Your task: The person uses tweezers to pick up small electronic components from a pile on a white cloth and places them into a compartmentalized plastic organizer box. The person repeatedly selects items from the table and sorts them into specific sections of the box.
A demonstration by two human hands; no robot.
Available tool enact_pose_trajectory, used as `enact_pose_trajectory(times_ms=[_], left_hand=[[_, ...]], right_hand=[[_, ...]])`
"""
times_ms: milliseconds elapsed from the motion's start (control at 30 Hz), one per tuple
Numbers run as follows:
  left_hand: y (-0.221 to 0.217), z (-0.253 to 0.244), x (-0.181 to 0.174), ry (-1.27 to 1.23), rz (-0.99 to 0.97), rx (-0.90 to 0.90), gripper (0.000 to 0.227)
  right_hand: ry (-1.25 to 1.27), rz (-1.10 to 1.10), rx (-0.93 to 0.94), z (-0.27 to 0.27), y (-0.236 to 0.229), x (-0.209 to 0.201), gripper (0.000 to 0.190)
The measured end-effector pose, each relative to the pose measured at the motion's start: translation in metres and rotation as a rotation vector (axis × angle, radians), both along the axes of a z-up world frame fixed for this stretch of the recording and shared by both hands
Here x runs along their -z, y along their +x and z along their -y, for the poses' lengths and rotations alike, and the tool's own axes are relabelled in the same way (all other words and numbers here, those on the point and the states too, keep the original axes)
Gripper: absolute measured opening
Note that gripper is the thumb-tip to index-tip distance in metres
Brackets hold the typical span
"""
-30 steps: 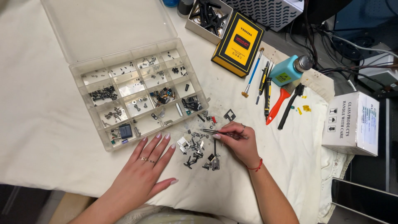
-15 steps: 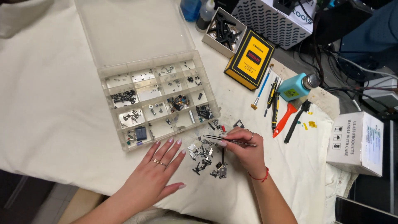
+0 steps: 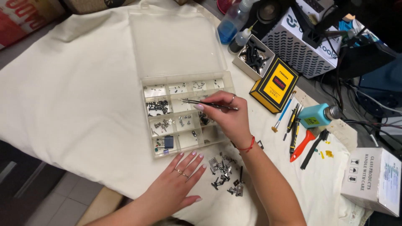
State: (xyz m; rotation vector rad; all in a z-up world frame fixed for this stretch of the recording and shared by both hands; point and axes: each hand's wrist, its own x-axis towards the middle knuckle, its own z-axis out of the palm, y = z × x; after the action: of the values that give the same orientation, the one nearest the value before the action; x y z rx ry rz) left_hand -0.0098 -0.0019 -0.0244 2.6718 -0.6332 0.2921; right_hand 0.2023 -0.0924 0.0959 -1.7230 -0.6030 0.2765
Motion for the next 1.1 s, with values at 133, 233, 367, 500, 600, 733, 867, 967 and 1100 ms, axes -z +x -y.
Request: enact_pose_trajectory(times_ms=[133, 233, 367, 500, 600, 733, 867, 967, 1100], left_hand=[[-0.001, 0.001, 0.002, 0.04, -0.002, -0.015, 0.086], [-0.003, 0.001, 0.004, 0.006, -0.009, -0.007, 0.087], [-0.005, 0.005, 0.009, 0.011, -0.028, -0.022, 0.09], [-0.007, 0.007, 0.014, 0.024, -0.035, -0.026, 0.09], [-0.006, 0.006, 0.016, -0.01, -0.04, -0.021, 0.09], [-0.006, 0.007, 0.016, 0.02, -0.046, -0.022, 0.091], [-0.006, 0.005, 0.014, 0.014, -0.036, -0.014, 0.09], [-0.006, 0.002, 0.01, -0.012, -0.025, -0.009, 0.09], [-0.005, 0.0, 0.006, 0.022, -0.009, -0.003, 0.088]], right_hand=[[-0.027, -0.009, -0.024, -0.029, 0.011, 0.006, 0.011], [-0.042, -0.014, -0.054, -0.042, 0.015, 0.009, 0.011], [-0.048, -0.011, -0.073, -0.054, 0.021, 0.016, 0.01], [-0.089, 0.032, -0.083, -0.062, 0.026, 0.019, 0.01], [-0.125, 0.066, -0.067, -0.065, 0.026, 0.021, 0.01], [-0.113, 0.055, -0.05, -0.064, 0.025, 0.023, 0.01], [-0.104, 0.071, -0.029, -0.056, 0.019, 0.013, 0.012], [-0.111, 0.052, 0.033, -0.042, 0.012, 0.007, 0.013], [-0.066, 0.058, 0.126, -0.008, -0.003, -0.001, 0.017]])
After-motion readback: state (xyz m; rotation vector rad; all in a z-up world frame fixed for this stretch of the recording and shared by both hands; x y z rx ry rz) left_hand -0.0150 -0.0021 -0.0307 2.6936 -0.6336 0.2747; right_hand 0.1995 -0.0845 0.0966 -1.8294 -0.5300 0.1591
